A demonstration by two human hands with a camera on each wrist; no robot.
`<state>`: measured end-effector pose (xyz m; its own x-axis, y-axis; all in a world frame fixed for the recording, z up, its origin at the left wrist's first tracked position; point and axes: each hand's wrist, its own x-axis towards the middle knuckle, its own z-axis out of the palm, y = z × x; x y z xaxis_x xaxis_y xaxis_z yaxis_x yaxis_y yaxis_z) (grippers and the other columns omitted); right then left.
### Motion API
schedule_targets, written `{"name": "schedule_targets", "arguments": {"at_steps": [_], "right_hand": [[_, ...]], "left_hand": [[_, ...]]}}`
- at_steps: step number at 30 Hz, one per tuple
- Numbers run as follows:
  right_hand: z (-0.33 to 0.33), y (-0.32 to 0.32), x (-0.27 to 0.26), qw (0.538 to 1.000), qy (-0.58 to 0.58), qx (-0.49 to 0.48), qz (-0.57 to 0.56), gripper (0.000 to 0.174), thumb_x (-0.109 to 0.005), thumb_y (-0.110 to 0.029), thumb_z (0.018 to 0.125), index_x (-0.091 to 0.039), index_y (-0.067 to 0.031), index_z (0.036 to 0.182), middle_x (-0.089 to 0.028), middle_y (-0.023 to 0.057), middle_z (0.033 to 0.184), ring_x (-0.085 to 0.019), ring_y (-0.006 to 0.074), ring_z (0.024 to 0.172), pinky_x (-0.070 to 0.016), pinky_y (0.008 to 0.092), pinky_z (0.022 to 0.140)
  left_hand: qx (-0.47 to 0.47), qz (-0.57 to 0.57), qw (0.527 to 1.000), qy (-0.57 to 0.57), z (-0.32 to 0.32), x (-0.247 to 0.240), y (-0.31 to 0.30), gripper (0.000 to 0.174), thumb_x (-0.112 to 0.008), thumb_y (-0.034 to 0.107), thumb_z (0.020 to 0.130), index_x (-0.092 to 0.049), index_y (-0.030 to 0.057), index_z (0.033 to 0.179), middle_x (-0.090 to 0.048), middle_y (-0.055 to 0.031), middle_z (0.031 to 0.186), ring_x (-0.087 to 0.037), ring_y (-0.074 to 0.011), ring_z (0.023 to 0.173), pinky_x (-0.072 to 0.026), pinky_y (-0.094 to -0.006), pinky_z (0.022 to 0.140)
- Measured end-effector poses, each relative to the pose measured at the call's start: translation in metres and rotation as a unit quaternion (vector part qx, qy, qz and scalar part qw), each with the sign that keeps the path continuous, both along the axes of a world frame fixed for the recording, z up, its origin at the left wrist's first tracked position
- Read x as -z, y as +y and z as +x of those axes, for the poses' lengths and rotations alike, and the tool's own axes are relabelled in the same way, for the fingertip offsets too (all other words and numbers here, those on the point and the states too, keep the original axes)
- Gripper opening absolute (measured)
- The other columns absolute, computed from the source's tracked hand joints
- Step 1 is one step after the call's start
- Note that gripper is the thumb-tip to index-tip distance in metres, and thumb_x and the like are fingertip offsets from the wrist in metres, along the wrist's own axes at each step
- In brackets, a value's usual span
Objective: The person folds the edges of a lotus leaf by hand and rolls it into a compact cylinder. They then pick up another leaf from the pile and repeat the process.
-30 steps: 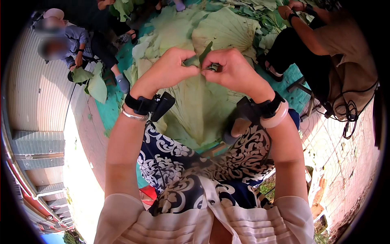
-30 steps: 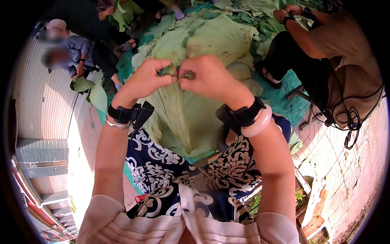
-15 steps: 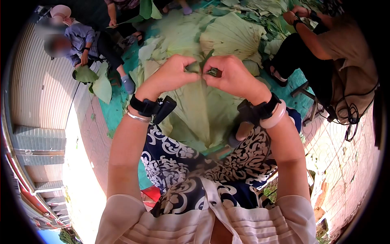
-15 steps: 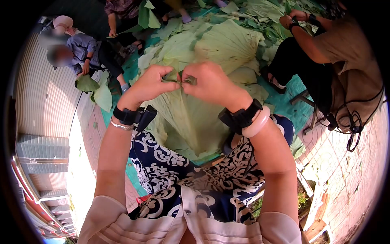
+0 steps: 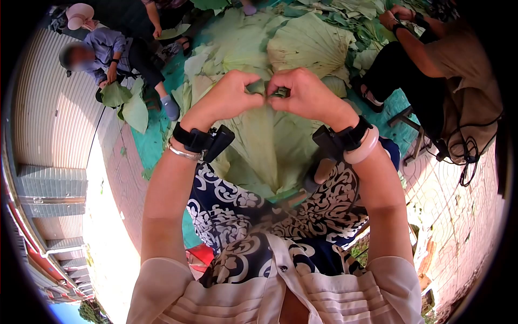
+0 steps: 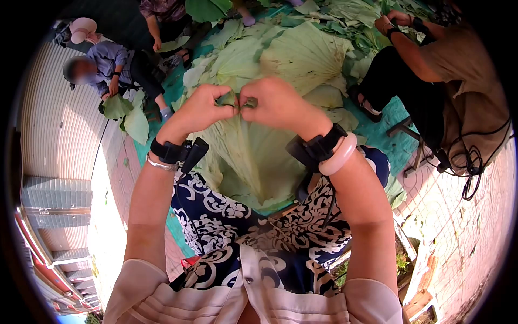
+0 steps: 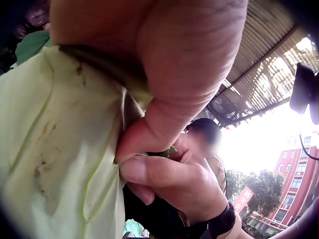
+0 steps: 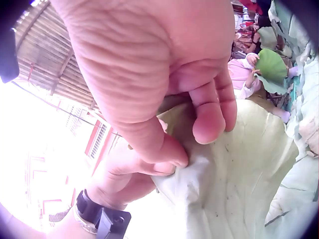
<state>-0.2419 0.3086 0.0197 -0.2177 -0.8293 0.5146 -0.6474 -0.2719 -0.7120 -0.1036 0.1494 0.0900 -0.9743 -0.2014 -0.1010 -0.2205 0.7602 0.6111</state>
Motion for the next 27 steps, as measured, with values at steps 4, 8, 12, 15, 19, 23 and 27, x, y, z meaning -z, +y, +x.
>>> {"name": "schedule_targets", "arguments": {"at_steps": [4, 8, 12, 15, 19, 23, 27], "right_hand": [[0.005, 0.001, -0.004, 1.000, -0.004, 0.012, -0.009, 0.016, -0.073, -0.010, 0.074, -0.068, -0.0014, 0.087, -0.065, 0.0135, 0.076, -0.060, 0.0274, 0.067, -0.0485, 0.0353, 0.064], [0.008, -0.003, 0.000, 0.999, -0.008, 0.022, -0.048, 0.016, -0.073, -0.010, 0.075, -0.067, -0.0016, 0.087, -0.064, 0.0131, 0.077, -0.060, 0.0276, 0.066, -0.0485, 0.0355, 0.062], [0.013, -0.004, -0.002, 0.996, 0.024, 0.052, -0.070, 0.015, -0.072, -0.011, 0.075, -0.067, -0.0019, 0.087, -0.063, 0.0129, 0.078, -0.061, 0.0288, 0.066, -0.0490, 0.0360, 0.061], [0.014, -0.005, -0.004, 0.994, 0.039, 0.068, -0.080, 0.015, -0.072, -0.011, 0.076, -0.067, -0.0023, 0.087, -0.064, 0.0131, 0.079, -0.062, 0.0298, 0.067, -0.0491, 0.0366, 0.060], [0.011, -0.008, 0.000, 0.996, 0.035, 0.058, -0.063, 0.015, -0.072, -0.012, 0.077, -0.068, -0.0029, 0.088, -0.065, 0.0129, 0.080, -0.062, 0.0304, 0.069, -0.0490, 0.0375, 0.062], [0.008, -0.010, 0.000, 0.999, 0.023, 0.044, -0.012, 0.020, -0.069, -0.023, 0.076, -0.071, -0.0069, 0.088, -0.068, 0.0148, 0.082, -0.064, 0.0366, 0.076, -0.0510, 0.0451, 0.071], [0.009, -0.013, -0.001, 0.999, -0.003, 0.041, -0.004, 0.021, -0.069, -0.024, 0.075, -0.071, -0.0059, 0.086, -0.067, 0.0158, 0.079, -0.063, 0.0369, 0.074, -0.0508, 0.0443, 0.069]], "left_hand": [[-0.015, 0.075, 0.997, -0.020, 0.001, 0.002, -0.006, 0.021, -0.073, 0.015, 0.082, -0.069, -0.0018, 0.093, -0.058, 0.0044, 0.075, -0.048, -0.0042, 0.071, -0.0410, -0.0246, 0.062], [-0.027, 0.115, 0.993, -0.027, 0.003, 0.002, -0.009, 0.020, -0.072, 0.015, 0.083, -0.070, -0.0005, 0.095, -0.062, 0.0051, 0.082, -0.051, -0.0041, 0.077, -0.0433, -0.0230, 0.069], [-0.037, 0.144, 0.989, -0.001, 0.004, 0.006, -0.011, 0.019, -0.071, 0.014, 0.084, -0.071, 0.0009, 0.096, -0.063, 0.0045, 0.084, -0.052, -0.0044, 0.078, -0.0443, -0.0235, 0.072], [-0.045, 0.163, 0.986, 0.011, 0.004, 0.007, -0.014, 0.018, -0.071, 0.014, 0.084, -0.071, 0.0011, 0.096, -0.063, 0.0043, 0.084, -0.053, -0.0047, 0.078, -0.0443, -0.0234, 0.072], [-0.045, 0.113, 0.993, -0.011, 0.007, -0.001, -0.012, 0.017, -0.070, 0.014, 0.083, -0.070, 0.0004, 0.093, -0.060, 0.0044, 0.079, -0.050, -0.0050, 0.073, -0.0428, -0.0239, 0.066], [-0.028, 0.012, 1.000, -0.005, 0.009, 0.002, -0.012, 0.016, -0.070, 0.014, 0.082, -0.069, -0.0005, 0.090, -0.053, 0.0040, 0.070, -0.045, -0.0053, 0.066, -0.0389, -0.0260, 0.058], [-0.027, 0.000, 0.999, 0.039, 0.011, 0.008, -0.009, 0.016, -0.069, 0.013, 0.080, -0.067, -0.0010, 0.088, -0.049, 0.0030, 0.066, -0.042, -0.0059, 0.064, -0.0370, -0.0268, 0.056]]}}
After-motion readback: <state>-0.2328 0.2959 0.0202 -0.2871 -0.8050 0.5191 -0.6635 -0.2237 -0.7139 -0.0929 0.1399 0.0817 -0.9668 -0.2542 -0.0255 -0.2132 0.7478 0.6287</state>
